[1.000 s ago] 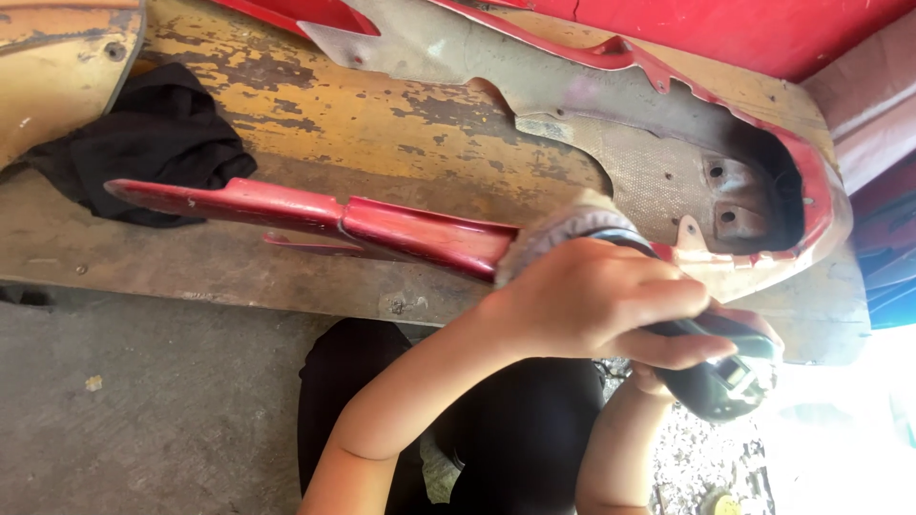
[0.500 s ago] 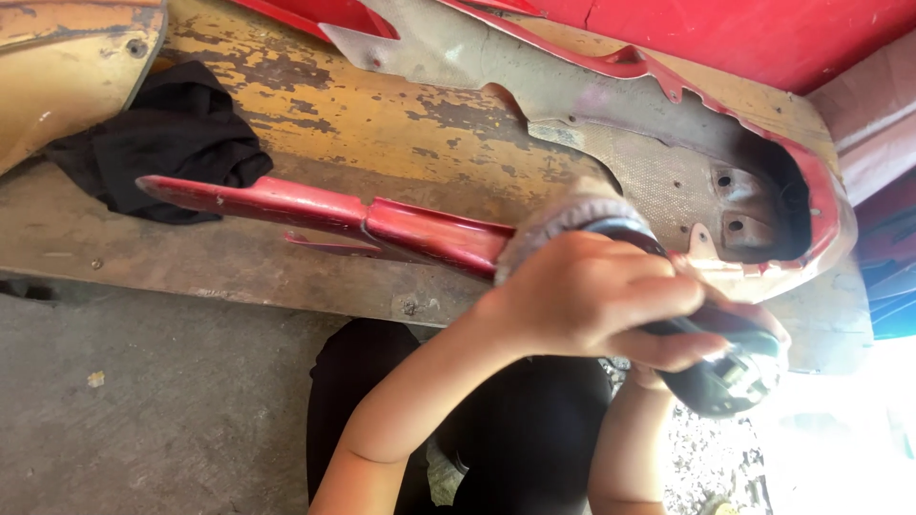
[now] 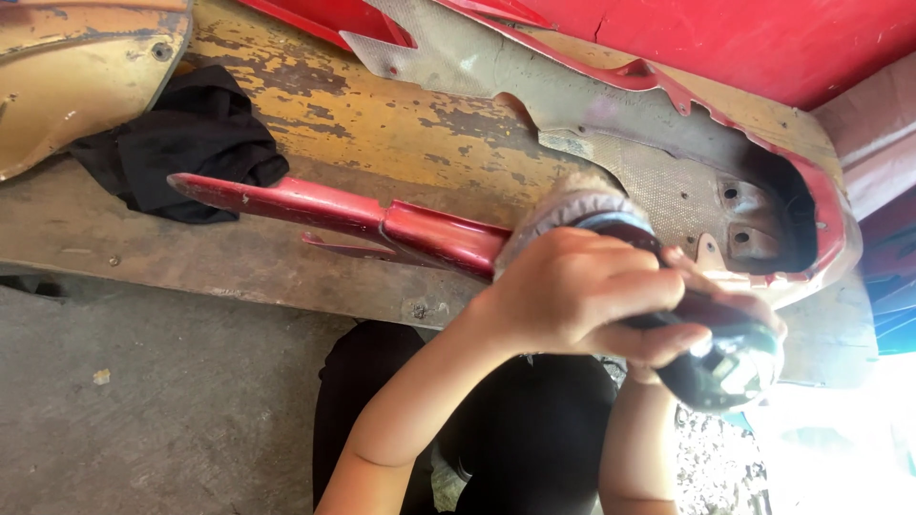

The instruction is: The person uses a handheld electric polisher with a buffing pad to polish the surface of a red car part. They move the tool back and forth along the length of the part, focusing on the edges and curved areas.

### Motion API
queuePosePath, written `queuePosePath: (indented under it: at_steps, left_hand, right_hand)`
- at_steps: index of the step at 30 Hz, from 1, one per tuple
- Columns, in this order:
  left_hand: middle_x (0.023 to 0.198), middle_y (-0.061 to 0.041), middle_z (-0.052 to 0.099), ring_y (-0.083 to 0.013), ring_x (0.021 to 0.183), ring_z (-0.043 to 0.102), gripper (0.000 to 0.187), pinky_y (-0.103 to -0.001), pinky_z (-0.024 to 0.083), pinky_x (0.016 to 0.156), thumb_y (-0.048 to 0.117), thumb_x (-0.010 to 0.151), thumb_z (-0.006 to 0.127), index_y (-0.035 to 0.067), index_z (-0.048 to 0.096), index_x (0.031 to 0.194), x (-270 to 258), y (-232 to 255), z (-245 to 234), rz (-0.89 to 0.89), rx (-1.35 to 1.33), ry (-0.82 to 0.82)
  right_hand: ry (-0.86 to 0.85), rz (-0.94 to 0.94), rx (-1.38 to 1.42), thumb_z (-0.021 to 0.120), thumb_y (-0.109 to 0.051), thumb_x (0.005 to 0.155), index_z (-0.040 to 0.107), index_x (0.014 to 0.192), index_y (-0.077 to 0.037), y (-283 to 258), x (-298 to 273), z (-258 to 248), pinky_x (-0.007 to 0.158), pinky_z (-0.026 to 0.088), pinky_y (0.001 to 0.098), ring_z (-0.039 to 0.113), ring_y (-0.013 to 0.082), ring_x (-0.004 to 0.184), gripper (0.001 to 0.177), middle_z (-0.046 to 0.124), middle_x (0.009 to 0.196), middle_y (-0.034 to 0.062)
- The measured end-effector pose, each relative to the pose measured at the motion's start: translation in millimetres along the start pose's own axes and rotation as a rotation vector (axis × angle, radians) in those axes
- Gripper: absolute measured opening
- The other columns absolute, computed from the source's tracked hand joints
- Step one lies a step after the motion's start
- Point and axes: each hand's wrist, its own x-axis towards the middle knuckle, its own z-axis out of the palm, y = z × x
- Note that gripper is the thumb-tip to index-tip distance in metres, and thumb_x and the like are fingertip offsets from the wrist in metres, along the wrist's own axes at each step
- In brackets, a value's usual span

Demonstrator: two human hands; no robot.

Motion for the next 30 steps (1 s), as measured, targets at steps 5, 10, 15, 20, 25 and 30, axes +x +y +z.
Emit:
queuePosePath:
  at_steps: [5,10,15,20,25,30]
  left_hand:
    - [0.074,-0.001,0.056,-0.0178,0.067,0.064,0.030,-0.033,0.049,0.063,0.039,0.100,0.075,0.014,0.060,0.090,-6.3,10.4,11.9,0.010,-0.032,-0.047]
    - [0.075,-0.001,0.055,-0.0191,0.072,0.064,0.030,-0.034,0.049,0.066,0.037,0.101,0.075,0.014,0.059,0.093,-6.5,7.5,9.3,0.026,-0.054,-0.021]
    - [0.075,-0.003,0.052,-0.0215,0.070,0.061,0.028,-0.035,0.050,0.066,0.033,0.099,0.077,0.012,0.060,0.092,-6.2,9.2,-21.0,-0.001,-0.045,0.020]
    - [0.077,-0.003,0.051,-0.0208,0.068,0.061,0.031,-0.035,0.050,0.064,0.033,0.098,0.079,0.013,0.058,0.088,-7.1,19.2,-16.6,-0.016,-0.020,-0.023]
    - [0.078,-0.002,0.052,-0.0203,0.069,0.062,0.028,-0.035,0.049,0.064,0.034,0.096,0.078,0.013,0.060,0.091,-6.3,16.0,-13.1,0.007,-0.009,-0.004]
    - [0.080,-0.004,0.057,-0.0224,0.076,0.065,0.027,-0.035,0.055,0.071,0.031,0.101,0.075,0.010,0.060,0.092,-10.8,4.6,-38.0,-0.013,-0.073,0.057]
  right_hand:
    - [0.224,0.321,0.018,0.034,-0.041,0.115,0.042,0.149,-0.005,-16.1,-18.3,1.5,0.121,0.040,0.0415,0.054,0.0251,0.130,0.050,0.056,0.140,0.0129]
    - [0.305,0.252,0.227,0.037,-0.042,0.114,0.047,0.144,-0.006,12.4,-19.2,-4.0,0.121,0.046,0.0427,0.059,0.0249,0.130,0.048,0.062,0.134,0.0112]
    - [-0.014,-0.145,0.129,0.062,-0.031,0.107,0.047,0.141,-0.015,-26.8,17.7,28.4,0.124,0.044,0.0449,0.060,0.0254,0.131,0.041,0.061,0.129,0.0064]
    - [0.200,0.163,0.339,0.056,-0.033,0.113,0.051,0.135,-0.011,-26.4,-19.5,13.2,0.120,0.049,0.0457,0.064,0.0280,0.126,0.032,0.068,0.125,0.0106]
    - [0.285,0.205,0.521,0.054,-0.039,0.106,0.052,0.127,-0.004,-40.5,12.3,29.1,0.120,0.047,0.0422,0.063,0.0263,0.119,0.041,0.070,0.118,0.0125]
    - [0.009,-0.057,0.246,0.061,-0.024,0.116,0.041,0.126,-0.011,-25.8,24.4,38.8,0.120,0.046,0.0500,0.067,0.0335,0.128,0.026,0.067,0.125,0.0164]
